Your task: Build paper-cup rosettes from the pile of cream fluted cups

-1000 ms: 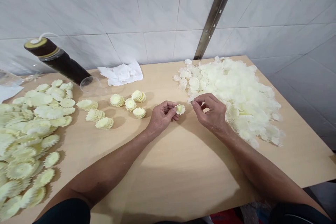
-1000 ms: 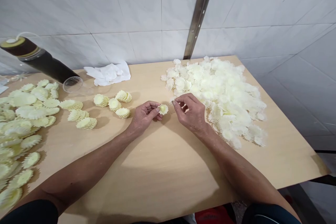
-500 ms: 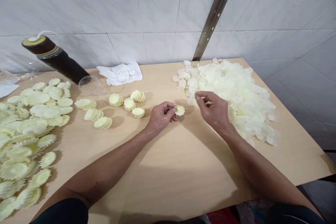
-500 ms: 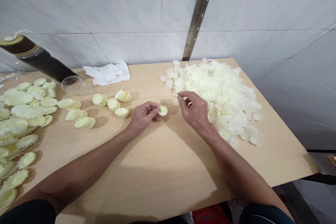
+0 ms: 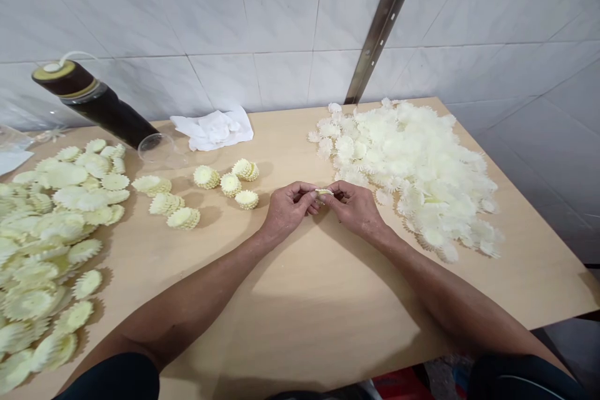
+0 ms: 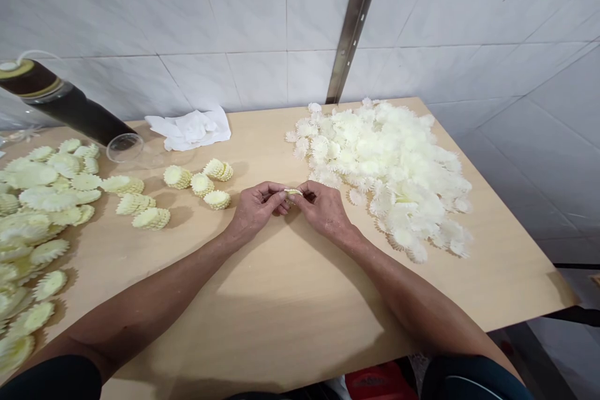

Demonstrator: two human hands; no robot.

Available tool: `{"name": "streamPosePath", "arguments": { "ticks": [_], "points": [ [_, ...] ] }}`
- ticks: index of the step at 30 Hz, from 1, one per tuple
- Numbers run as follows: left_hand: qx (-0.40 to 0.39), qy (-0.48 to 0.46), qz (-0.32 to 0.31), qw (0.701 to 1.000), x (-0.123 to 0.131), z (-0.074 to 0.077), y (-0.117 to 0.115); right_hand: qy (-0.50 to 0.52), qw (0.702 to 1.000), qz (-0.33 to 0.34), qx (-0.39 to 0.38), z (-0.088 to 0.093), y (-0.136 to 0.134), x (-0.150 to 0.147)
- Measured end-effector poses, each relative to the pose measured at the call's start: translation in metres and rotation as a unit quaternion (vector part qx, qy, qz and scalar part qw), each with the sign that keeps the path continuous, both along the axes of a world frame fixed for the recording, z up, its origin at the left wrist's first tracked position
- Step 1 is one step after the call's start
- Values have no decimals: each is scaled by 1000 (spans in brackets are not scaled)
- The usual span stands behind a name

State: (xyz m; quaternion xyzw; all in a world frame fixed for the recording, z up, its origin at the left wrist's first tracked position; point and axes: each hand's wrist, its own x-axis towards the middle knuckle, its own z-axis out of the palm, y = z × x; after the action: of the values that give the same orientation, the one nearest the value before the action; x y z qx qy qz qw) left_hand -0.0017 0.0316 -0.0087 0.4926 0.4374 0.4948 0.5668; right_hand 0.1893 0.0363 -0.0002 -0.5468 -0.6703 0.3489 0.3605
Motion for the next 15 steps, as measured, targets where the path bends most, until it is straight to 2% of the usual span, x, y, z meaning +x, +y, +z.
{"name": "streamPosePath", "arguments": {
  "ticks": [4, 8, 11, 15],
  "points": [
    [-7, 5, -6, 1000, 1, -2, -1, -18, 999, 46, -6, 2, 0, 2],
    [-3, 12, -9, 1000, 2, -4, -3, -51, 996, 76, 20, 7, -1, 2],
    [-1, 16, -4, 1000, 3, -5, -3, -58, 995, 77, 14, 9, 0, 3],
    [-11, 13, 8, 1000, 3, -2, -3, 0, 998, 41, -49, 5, 1, 2]
  ]
}}
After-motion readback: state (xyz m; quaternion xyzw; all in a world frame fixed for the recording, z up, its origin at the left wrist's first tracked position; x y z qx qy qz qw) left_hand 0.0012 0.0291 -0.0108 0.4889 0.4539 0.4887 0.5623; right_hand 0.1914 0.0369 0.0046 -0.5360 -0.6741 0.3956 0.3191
